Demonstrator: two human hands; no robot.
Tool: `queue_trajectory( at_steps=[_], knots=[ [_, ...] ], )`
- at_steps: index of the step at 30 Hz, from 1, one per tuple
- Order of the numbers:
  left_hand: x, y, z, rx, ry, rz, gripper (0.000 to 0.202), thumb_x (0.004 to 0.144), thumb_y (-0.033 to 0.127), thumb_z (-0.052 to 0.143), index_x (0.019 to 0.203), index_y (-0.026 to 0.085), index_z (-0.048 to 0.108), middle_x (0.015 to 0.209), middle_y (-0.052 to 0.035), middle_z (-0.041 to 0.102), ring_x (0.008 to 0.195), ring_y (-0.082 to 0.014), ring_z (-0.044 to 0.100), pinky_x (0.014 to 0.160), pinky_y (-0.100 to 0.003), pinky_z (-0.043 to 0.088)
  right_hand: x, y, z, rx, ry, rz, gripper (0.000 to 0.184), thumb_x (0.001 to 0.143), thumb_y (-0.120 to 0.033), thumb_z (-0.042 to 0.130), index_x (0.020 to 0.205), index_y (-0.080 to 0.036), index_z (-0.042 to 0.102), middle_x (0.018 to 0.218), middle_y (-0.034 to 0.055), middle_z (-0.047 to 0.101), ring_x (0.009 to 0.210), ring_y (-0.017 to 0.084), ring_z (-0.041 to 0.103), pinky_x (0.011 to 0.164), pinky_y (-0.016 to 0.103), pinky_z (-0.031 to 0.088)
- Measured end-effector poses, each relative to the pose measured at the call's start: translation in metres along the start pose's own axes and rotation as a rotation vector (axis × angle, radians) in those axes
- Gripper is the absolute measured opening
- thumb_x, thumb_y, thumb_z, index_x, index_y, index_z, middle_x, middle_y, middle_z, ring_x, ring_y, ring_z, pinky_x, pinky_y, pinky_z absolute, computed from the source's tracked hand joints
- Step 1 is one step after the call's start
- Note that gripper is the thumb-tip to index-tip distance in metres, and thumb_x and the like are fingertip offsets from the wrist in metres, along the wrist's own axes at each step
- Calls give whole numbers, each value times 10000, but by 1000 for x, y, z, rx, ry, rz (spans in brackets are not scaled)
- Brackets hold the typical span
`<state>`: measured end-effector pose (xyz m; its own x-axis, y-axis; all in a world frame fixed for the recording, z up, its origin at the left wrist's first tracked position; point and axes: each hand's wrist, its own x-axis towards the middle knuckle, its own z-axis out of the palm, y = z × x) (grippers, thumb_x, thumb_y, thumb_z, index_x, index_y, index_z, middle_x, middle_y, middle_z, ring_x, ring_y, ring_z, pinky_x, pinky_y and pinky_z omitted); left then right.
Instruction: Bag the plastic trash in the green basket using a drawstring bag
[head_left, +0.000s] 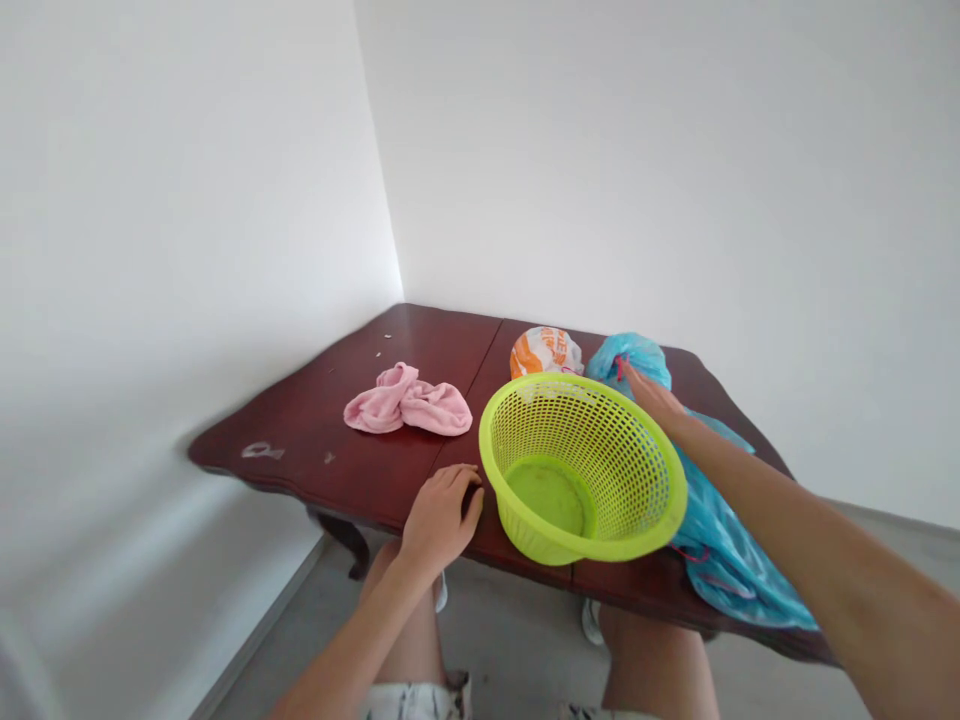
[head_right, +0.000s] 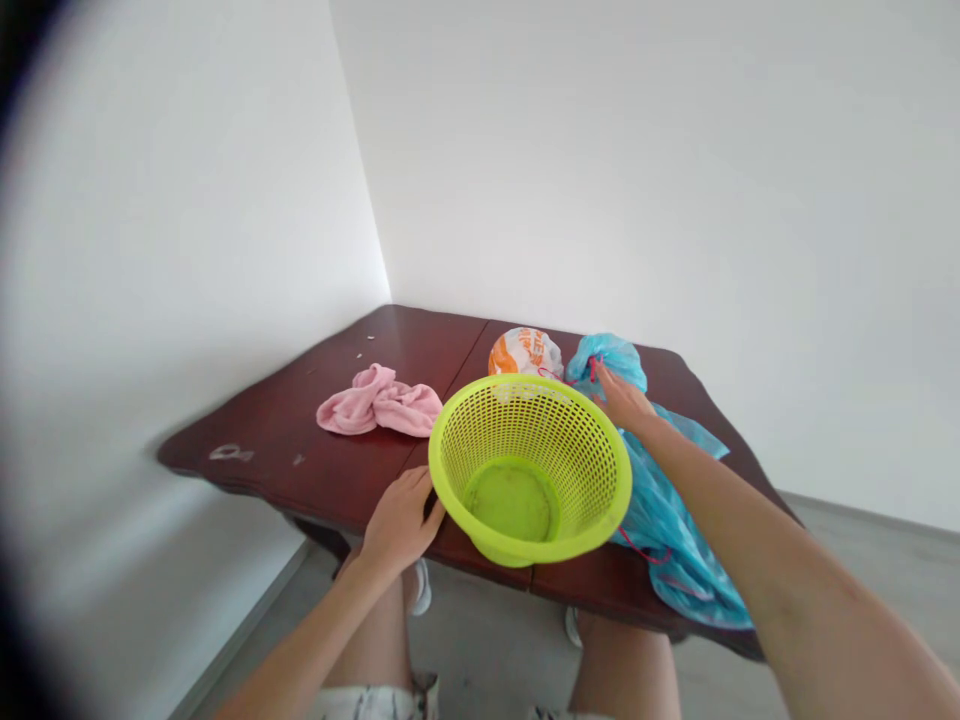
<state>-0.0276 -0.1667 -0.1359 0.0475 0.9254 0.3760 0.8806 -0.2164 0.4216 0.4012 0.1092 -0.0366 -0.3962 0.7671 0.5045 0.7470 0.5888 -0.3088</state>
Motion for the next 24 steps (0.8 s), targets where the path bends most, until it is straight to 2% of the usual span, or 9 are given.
queue_trajectory(
  at_steps=[2,5,8,11,15,17,19,22,24],
  knots=[
    [0,1,-2,10,-1,4,174,1163,264,621,1251,236,768,1358,-142,837,1332,-379,773,1153,-586,631,-16,6,10,31,-26,34,496,1029,-574,751,1349,-201,821,1485,234,853,1365,364,847,1147,470,684],
    [1,3,-2,20,7,18,166,1157,269,620,1240,249,763,1342,-139,835,1303,-379,771,1127,-577,636,-34,10,16,101,-86,78,442,998,-555,755,1297,-241,838,1448,194,872,1378,364,837,1211,514,658],
    [1,1,0,46,17,23,179,1156,276,609,1246,260,762,1289,-140,835,1274,-387,773,1102,-580,641,-49,9,14,154,-131,116,509,978,-527,759,1391,-235,810,1599,216,799,1533,416,752,1340,631,570],
    [0,-1,3,62,13,24,194,1142,271,603,1237,257,772,1270,-152,835,1281,-404,769,1102,-597,641,-80,5,8,136,-70,168,674,1014,-566,721,1594,-224,700,1737,250,688,1637,460,663,1374,713,520],
    [-1,-5,7,51,-4,21,205,1134,294,603,1206,252,790,1306,-167,839,1296,-423,762,1106,-623,642,-170,-8,-4,2,49,278,773,1087,-657,654,1766,-297,569,1844,252,578,1739,504,550,1384,763,486],
    [-2,-7,9,54,-12,21,213,1136,310,606,1208,253,797,1338,-171,840,1302,-428,758,1117,-634,638,-227,-21,-8,-152,60,357,797,1136,-674,571,1833,-294,503,1942,235,455,1813,539,422,1429,847,367],
    [-2,-9,10,66,-17,23,225,1139,320,610,1229,250,804,1374,-173,838,1318,-431,755,1143,-641,629,-282,-39,-5,-252,58,450,807,1156,-691,537,1854,-290,480,1981,215,396,1833,544,378,1441,867,331],
    [-1,-10,10,79,-10,14,256,1140,321,611,1283,244,809,1401,-174,837,1344,-427,752,1170,-628,623,-344,-73,12,-306,147,584,787,1165,-706,501,1839,-300,495,1913,216,516,1778,576,464,1396,905,383],
    [-1,-8,9,80,-6,9,272,1136,316,605,1291,234,813,1389,-180,842,1341,-429,755,1172,-623,623,-370,-96,28,-299,230,595,704,1186,-627,471,1806,-299,526,1854,230,587,1756,570,501,1391,899,386]
  ],
)
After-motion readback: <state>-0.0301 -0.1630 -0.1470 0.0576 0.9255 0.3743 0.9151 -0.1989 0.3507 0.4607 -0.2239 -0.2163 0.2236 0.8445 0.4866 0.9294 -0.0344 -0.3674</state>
